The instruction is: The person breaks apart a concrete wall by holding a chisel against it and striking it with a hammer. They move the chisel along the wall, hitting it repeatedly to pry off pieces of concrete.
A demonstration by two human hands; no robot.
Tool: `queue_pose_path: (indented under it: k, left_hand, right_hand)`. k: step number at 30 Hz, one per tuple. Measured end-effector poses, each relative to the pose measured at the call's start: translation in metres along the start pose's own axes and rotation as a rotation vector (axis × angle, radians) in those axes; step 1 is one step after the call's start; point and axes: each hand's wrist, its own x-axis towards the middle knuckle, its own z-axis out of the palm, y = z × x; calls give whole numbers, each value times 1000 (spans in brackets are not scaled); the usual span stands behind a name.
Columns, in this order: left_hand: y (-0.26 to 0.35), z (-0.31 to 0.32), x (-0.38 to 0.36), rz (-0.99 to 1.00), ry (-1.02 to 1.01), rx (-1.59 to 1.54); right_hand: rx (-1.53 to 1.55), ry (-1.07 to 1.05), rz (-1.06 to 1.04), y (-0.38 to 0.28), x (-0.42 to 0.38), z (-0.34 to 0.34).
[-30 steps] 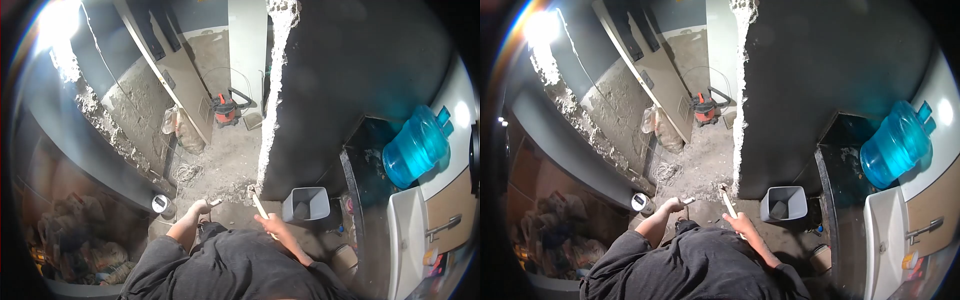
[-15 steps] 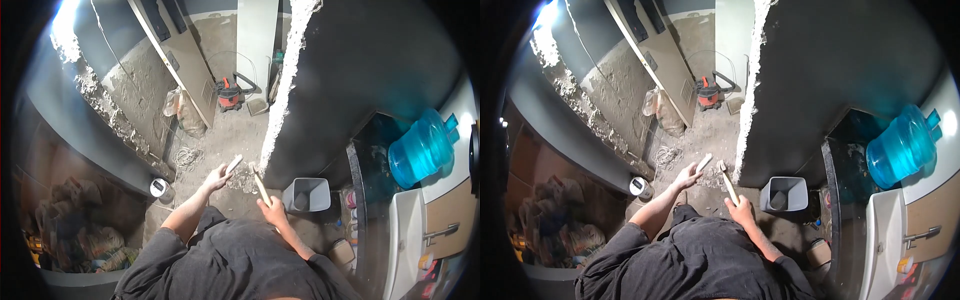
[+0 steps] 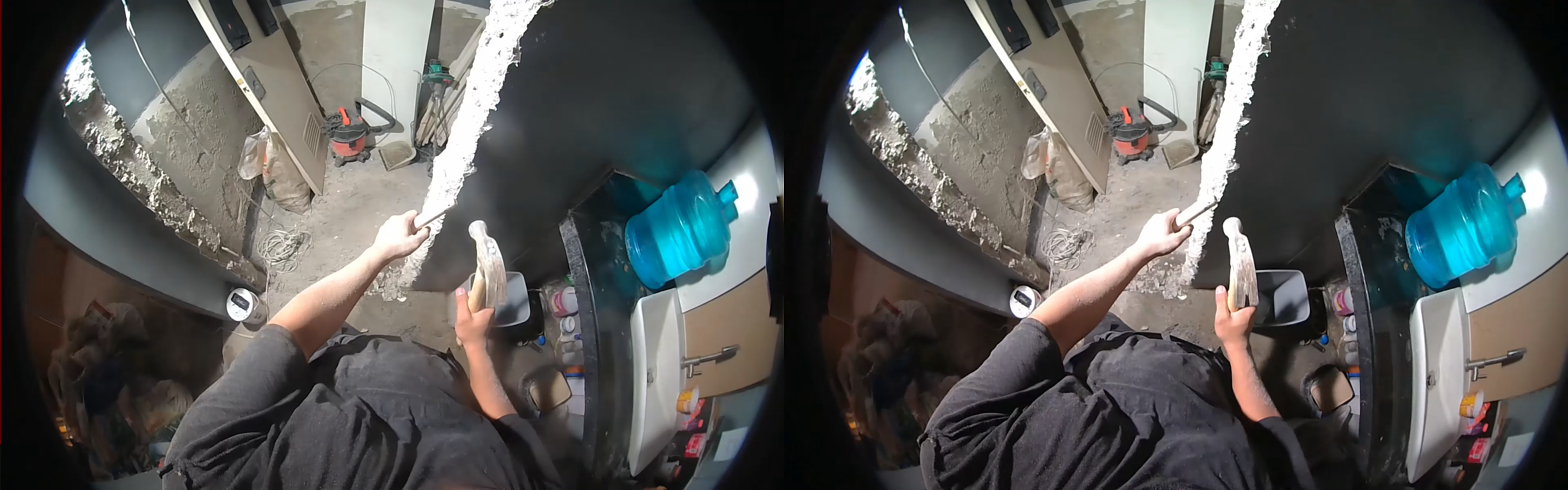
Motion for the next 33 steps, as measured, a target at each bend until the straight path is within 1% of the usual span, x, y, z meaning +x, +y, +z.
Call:
queue_pose_path:
  k: [1, 2, 3, 5, 6, 7, 8, 9, 11, 13, 14, 15, 17, 18, 19, 20, 21, 22, 23, 24, 25, 26, 27, 28, 29, 30, 31, 32, 33]
  left_hand:
    - [-2, -1, 5, 5, -7, -3]
    - [-4, -1, 10, 71, -1, 12]
    - [-5, 0, 14, 136, 2, 27]
    - [-5, 2, 24, 167, 3, 19]
    - [0, -2, 26, 170, -1, 24]
    - [3, -5, 27, 173, -4, 30]
    - [5, -5, 29, 202, 28, 29]
    - [9, -7, 31, 200, 26, 29]
    - [16, -8, 33, 228, 41, 50]
    - [20, -6, 35, 217, 45, 63]
    - [22, -6, 36, 214, 53, 77]
    - [24, -6, 38, 210, 58, 81]
    - [28, -4, 41, 173, 54, 89]
    - [28, -2, 40, 170, 59, 93]
    - [29, -1, 39, 163, 53, 86]
    - [30, 0, 39, 157, 47, 81]
    - [35, -2, 39, 106, -11, 91]
    - [40, -5, 36, 99, 9, 78]
    - [43, -7, 33, 94, 28, 66]
    - [41, -7, 30, 46, 98, 31]
    - [30, -2, 27, 47, 99, 36]
    - [16, 1, 24, -15, 194, -84]
    - [5, 0, 21, -74, 288, -204]
    - [-1, -5, 16, -136, 276, -148]
    - [-8, -8, 9, -133, 276, -144]
    - [-18, -8, 3, -143, 257, -85]
    - [-26, -9, -1, -155, 237, -26]
    - [-26, -14, -8, -180, 210, -62]
    - [-26, -20, -15, -205, 181, -98]
  right_hand:
    - [96, 73, -83, -18, -1, 2]
    - [190, 146, -166, -28, -1, 2]
    - [183, 153, -160, -27, -4, -1]
    - [-65, -112, 251, -22, -11, -11]
    - [-86, -244, 411, -36, -9, -18]
    - [-87, -242, 417, -24, -12, -13]
    - [70, -139, 238, -3, -17, -4]
    - [226, -36, 57, 2, -20, 0]
    - [211, -38, 76, 11, -25, -3]
    - [111, -20, 86, -2, -23, -9]
    - [138, -21, 26, -8, -19, -11]
    - [143, -27, 24, -6, -14, -11]
    - [208, -58, 15, -1, -6, -13]
    - [215, -90, 53, -5, -2, -14]
    - [221, -95, 48, -10, 4, -16]
    - [188, -107, 35, -16, 10, -18]
    - [156, -121, 22, -21, 15, -19]
    - [109, -110, 64, -22, 17, -19]
    - [118, -114, 60, -27, 20, -18]
    - [87, -90, -21, -36, 23, -18]
    - [52, -64, -99, -42, 26, -19]
    - [-3, 45, -441, -13, 34, -11]
    - [36, -19, -604, -14, 45, -14]
    - [-52, -57, -654, -16, 55, -17]
    - [-142, -97, -703, -18, 64, -17]
    - [-242, -61, -819, -22, 74, -13]
    - [-197, -53, -718, -18, 87, 1]
    - [-351, -18, -789, -16, 103, 10]
    - [-296, -20, -515, 15, 112, 29]
